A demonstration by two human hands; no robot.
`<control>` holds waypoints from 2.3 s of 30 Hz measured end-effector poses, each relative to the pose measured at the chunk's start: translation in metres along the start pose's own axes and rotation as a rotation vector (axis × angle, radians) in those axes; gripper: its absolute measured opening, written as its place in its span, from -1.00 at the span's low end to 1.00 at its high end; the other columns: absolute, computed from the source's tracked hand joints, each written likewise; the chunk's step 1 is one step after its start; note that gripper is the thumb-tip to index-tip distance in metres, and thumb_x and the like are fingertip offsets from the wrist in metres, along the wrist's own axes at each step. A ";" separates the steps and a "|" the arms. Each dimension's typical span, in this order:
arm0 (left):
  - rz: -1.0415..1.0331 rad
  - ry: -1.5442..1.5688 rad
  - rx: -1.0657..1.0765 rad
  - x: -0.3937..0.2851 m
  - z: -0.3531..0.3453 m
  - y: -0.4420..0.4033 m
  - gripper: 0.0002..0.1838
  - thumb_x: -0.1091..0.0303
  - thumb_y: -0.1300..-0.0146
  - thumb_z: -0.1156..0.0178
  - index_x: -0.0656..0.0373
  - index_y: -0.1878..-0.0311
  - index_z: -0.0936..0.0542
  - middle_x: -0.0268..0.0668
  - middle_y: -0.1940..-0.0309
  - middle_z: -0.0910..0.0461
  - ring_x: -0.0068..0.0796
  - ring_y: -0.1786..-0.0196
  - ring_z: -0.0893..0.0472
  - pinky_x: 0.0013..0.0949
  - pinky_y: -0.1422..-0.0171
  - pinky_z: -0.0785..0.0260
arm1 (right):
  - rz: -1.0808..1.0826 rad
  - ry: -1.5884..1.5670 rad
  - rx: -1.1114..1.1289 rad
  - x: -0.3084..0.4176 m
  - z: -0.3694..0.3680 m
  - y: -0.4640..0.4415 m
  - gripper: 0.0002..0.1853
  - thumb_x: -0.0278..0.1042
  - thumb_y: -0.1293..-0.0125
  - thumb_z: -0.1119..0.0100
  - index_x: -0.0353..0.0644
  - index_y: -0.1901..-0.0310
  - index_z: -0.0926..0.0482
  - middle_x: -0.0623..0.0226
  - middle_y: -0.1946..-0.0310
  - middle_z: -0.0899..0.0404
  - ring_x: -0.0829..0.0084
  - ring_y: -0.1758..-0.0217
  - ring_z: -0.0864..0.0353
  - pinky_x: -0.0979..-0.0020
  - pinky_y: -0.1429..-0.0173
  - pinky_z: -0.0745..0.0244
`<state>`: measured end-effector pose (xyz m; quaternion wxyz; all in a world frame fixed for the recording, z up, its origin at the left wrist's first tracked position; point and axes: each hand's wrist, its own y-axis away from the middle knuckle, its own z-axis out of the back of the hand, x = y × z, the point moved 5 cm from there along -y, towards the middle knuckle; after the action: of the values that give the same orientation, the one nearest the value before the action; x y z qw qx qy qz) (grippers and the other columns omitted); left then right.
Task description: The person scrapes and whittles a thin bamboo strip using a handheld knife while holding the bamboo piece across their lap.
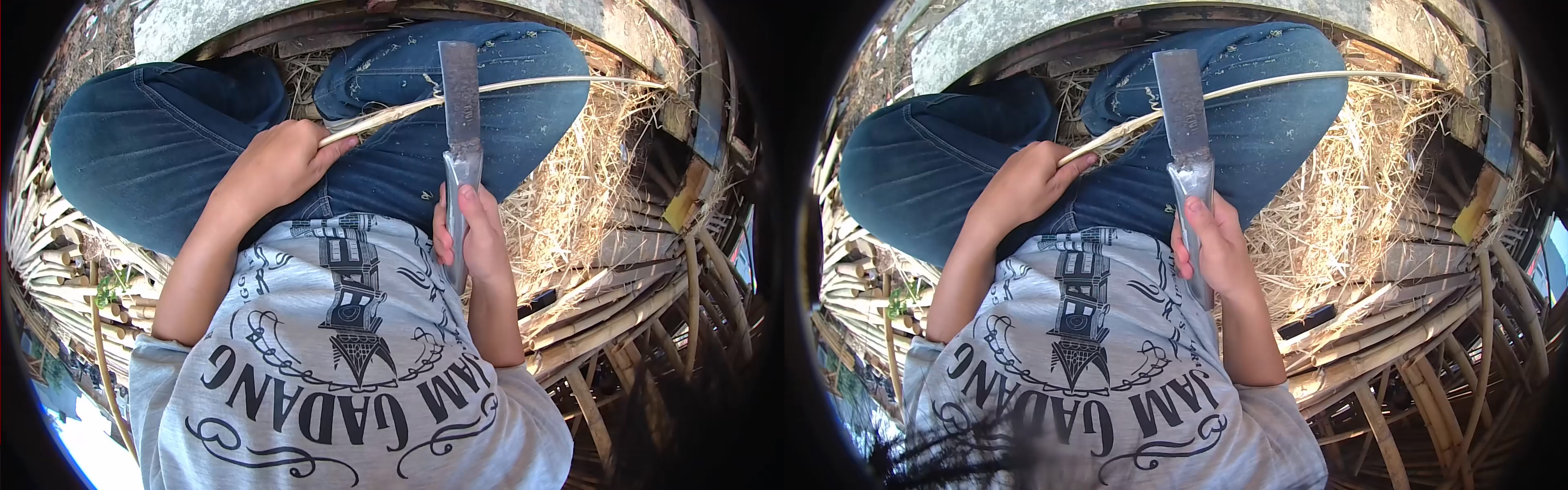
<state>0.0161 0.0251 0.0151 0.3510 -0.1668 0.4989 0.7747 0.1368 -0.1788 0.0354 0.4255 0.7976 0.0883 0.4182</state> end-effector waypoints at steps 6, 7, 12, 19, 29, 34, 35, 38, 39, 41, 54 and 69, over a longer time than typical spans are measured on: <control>-0.042 0.028 -0.023 -0.003 -0.001 -0.002 -0.50 0.05 -0.47 -0.09 0.38 0.34 -0.63 0.14 0.58 -0.48 0.19 0.44 -0.51 0.00 0.27 -0.33 | 0.135 0.152 -0.257 0.016 0.023 0.007 -0.61 -0.04 -0.54 0.01 -0.28 -0.02 -0.41 0.40 0.66 -0.39 0.65 0.72 -0.35 0.57 0.64 -0.28; -0.045 0.027 -0.021 -0.003 -0.002 -0.002 -0.50 0.05 -0.47 -0.09 0.38 0.34 -0.63 0.14 0.58 -0.48 0.19 0.44 -0.51 0.00 0.27 -0.33 | 0.093 0.391 -0.216 0.014 0.017 0.006 -0.60 -0.08 -0.53 -0.03 -0.31 -0.06 -0.42 0.42 0.65 -0.39 0.67 0.71 -0.35 0.57 0.63 -0.27; -0.034 0.000 -0.053 0.001 0.000 -0.003 -0.50 0.06 -0.47 -0.09 0.40 0.35 -0.62 0.14 0.59 -0.48 0.20 0.43 -0.51 0.00 0.27 -0.34 | 0.029 0.285 -0.133 0.005 0.010 -0.001 -0.61 -0.10 -0.52 -0.02 -0.31 -0.07 -0.42 0.44 0.67 -0.38 0.67 0.73 -0.34 0.58 0.64 -0.23; -0.010 -0.017 -0.061 -0.002 0.002 0.001 -0.50 0.07 -0.47 -0.10 0.40 0.35 -0.62 0.13 0.59 -0.48 0.18 0.45 -0.51 0.00 0.28 -0.34 | -0.008 0.002 0.060 0.001 0.001 0.003 -0.55 0.12 -0.55 0.16 -0.20 0.18 -0.36 0.33 0.72 -0.34 0.57 0.80 -0.30 0.53 0.69 -0.28; -0.032 0.002 -0.076 0.002 0.000 -0.004 -0.48 0.06 -0.47 -0.10 0.42 0.38 -0.61 0.12 0.62 -0.46 0.16 0.49 -0.48 -0.04 0.30 -0.34 | 0.030 0.269 -0.108 0.003 0.000 -0.002 -0.62 -0.10 -0.49 -0.09 -0.32 -0.02 -0.47 0.48 0.69 -0.41 0.70 0.74 -0.34 0.58 0.64 -0.22; -0.011 0.011 -0.044 -0.002 0.000 -0.003 -0.48 0.05 -0.47 -0.10 0.42 0.36 -0.63 0.13 0.61 -0.47 0.17 0.49 -0.48 -0.03 0.31 -0.34 | -0.061 -0.086 0.233 -0.013 0.004 -0.002 -0.57 0.09 -0.55 0.13 -0.19 0.19 -0.36 0.34 0.73 -0.35 0.59 0.79 -0.32 0.53 0.69 -0.28; -0.018 0.008 -0.048 -0.002 0.000 -0.002 -0.48 0.05 -0.47 -0.10 0.41 0.36 -0.63 0.13 0.61 -0.47 0.18 0.49 -0.48 -0.03 0.31 -0.34 | -0.060 -0.082 0.236 -0.011 0.004 0.000 -0.57 0.09 -0.55 0.13 -0.19 0.19 -0.36 0.34 0.73 -0.35 0.59 0.79 -0.32 0.53 0.69 -0.28; -0.022 0.019 -0.056 0.000 0.000 -0.002 -0.48 0.05 -0.47 -0.10 0.41 0.36 -0.63 0.13 0.61 -0.47 0.18 0.49 -0.48 -0.03 0.31 -0.33 | 0.172 -0.011 -0.246 0.005 0.023 -0.001 -0.52 0.16 -0.57 0.25 -0.17 0.19 -0.34 0.38 0.74 -0.29 0.58 0.82 -0.29 0.51 0.72 -0.30; -0.034 0.033 -0.054 0.000 -0.001 -0.003 -0.48 0.05 -0.47 -0.10 0.41 0.36 -0.63 0.13 0.61 -0.47 0.18 0.49 -0.48 -0.03 0.32 -0.33 | 0.217 0.033 -0.394 0.008 0.026 -0.002 -0.59 0.06 -0.58 0.16 -0.18 0.18 -0.37 0.41 0.73 -0.31 0.61 0.79 -0.31 0.54 0.69 -0.30; -0.040 0.017 -0.053 0.003 -0.004 -0.004 -0.48 0.05 -0.47 -0.10 0.41 0.36 -0.63 0.14 0.61 -0.47 0.18 0.49 -0.48 -0.03 0.32 -0.33 | 0.091 0.393 -0.243 0.008 0.014 0.000 -0.65 -0.13 -0.50 -0.08 -0.30 -0.04 -0.46 0.45 0.66 -0.40 0.68 0.72 -0.35 0.58 0.62 -0.28; -0.006 0.056 -0.039 -0.001 -0.001 -0.004 -0.49 0.08 -0.47 -0.11 0.43 0.39 -0.60 0.13 0.64 -0.44 0.14 0.54 -0.44 -0.03 0.34 -0.31 | -0.005 -0.122 0.089 -0.008 0.007 -0.005 -0.60 0.03 -0.52 -0.01 -0.20 0.26 -0.39 0.34 0.71 -0.38 0.60 0.77 -0.34 0.55 0.66 -0.28; -0.060 0.065 -0.072 -0.001 -0.003 -0.005 -0.50 0.08 -0.47 -0.10 0.40 0.38 -0.62 0.11 0.63 -0.46 0.15 0.51 -0.47 -0.03 0.31 -0.33 | -0.105 -0.160 0.346 -0.018 0.003 -0.010 -0.51 0.13 -0.50 0.02 -0.20 0.34 -0.40 0.35 0.73 -0.38 0.58 0.78 -0.36 0.55 0.67 -0.28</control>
<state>0.0201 0.0234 0.0117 0.3515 -0.2193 0.4766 0.7753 0.1298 -0.1838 0.0165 0.3090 0.8838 0.1665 0.3094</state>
